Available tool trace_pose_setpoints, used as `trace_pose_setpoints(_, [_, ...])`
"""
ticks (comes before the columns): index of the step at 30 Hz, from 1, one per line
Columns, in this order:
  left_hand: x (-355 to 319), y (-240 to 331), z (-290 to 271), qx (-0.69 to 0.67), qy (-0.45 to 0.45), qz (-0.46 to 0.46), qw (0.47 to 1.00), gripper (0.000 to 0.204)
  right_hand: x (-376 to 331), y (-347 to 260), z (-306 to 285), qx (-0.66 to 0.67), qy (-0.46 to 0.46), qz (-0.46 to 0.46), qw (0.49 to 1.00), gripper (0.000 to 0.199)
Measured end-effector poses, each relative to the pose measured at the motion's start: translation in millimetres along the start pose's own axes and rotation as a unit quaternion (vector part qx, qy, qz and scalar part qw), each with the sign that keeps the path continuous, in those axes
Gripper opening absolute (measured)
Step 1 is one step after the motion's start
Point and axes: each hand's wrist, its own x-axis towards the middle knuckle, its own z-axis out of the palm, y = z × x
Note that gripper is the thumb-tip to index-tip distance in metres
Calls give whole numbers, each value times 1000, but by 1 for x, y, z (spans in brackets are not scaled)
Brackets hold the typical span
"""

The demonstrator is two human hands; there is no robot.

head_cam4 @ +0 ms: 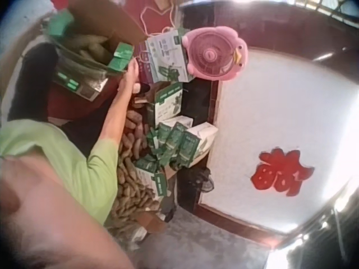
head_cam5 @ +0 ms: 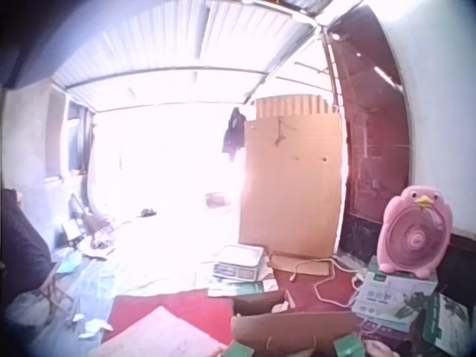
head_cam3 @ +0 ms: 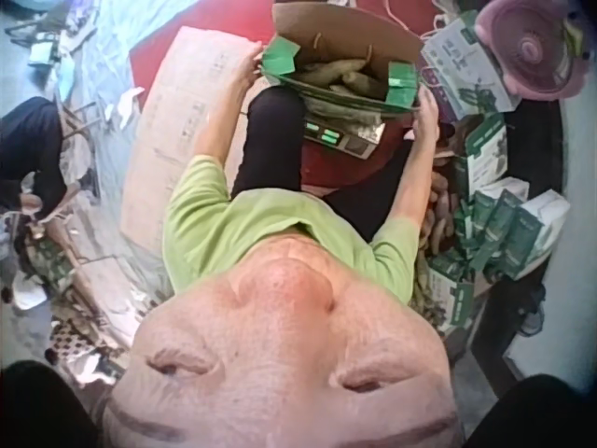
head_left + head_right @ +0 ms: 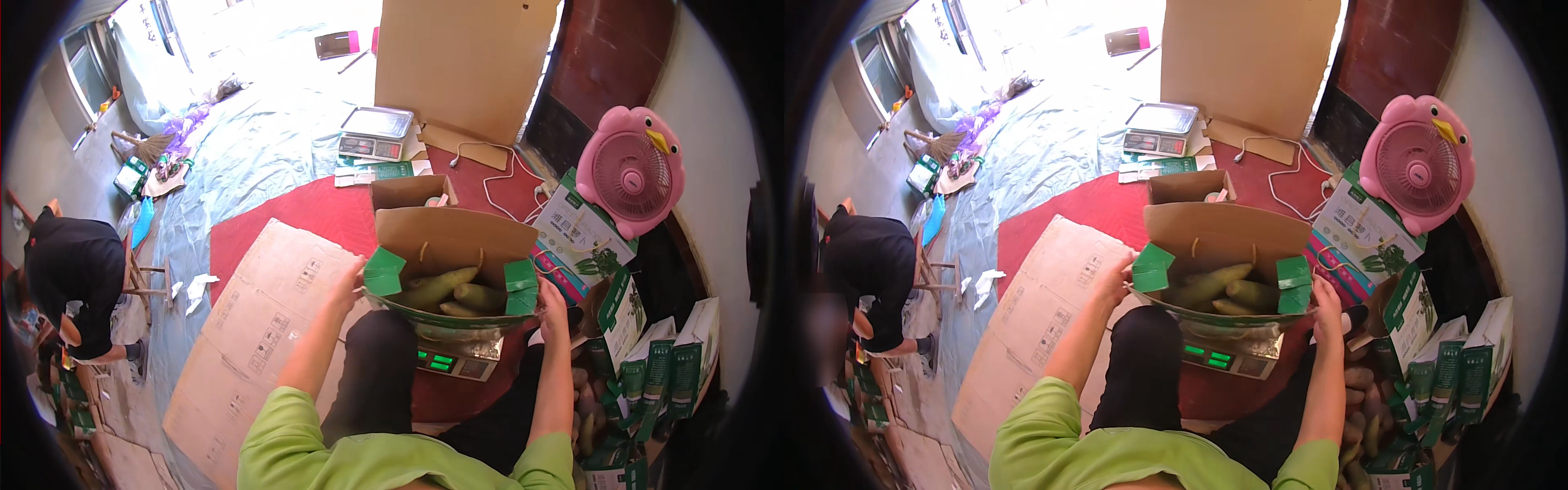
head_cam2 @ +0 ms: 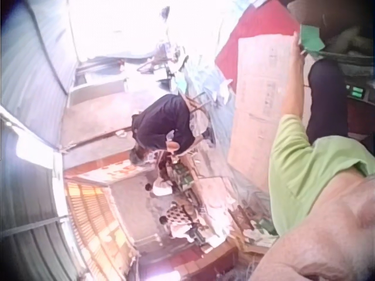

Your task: Sort, weigh, and pack green produce into boxes for shipping.

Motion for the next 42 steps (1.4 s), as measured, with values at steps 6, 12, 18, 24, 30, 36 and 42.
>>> trace_pose_setpoints(6, [-23, 20, -86, -81, 87, 30, 992, 50, 17, -5, 105, -40, -93, 17, 995, 32])
trace_pose_setpoints(12, [-69, 0, -201, -157, 137, 64, 976, 51, 15, 20, 210, -245, -218, 81, 941, 46])
trace_pose_setpoints(18, [-175, -49, -291, -204, 239, 96, 944, 49, -11, 69, 311, -332, -418, 139, 834, 69])
trace_pose_setpoints(24, [-301, -101, -354, -186, 360, 93, 910, 48, -73, 110, 385, -389, -587, 237, 669, 92])
trace_pose_setpoints(30, [-365, -121, -359, -84, 462, -37, 882, 46, -74, 121, 384, -413, -697, 66, 582, 63])
trace_pose_setpoints(36, [-362, -84, -353, 315, 558, -100, 761, 48, -11, 67, 318, -404, -510, 24, 759, 46])
trace_pose_setpoints(42, [-322, -9, -300, 460, 588, 238, 621, 33, 14, 35, 173, -441, -295, 78, 844, 38])
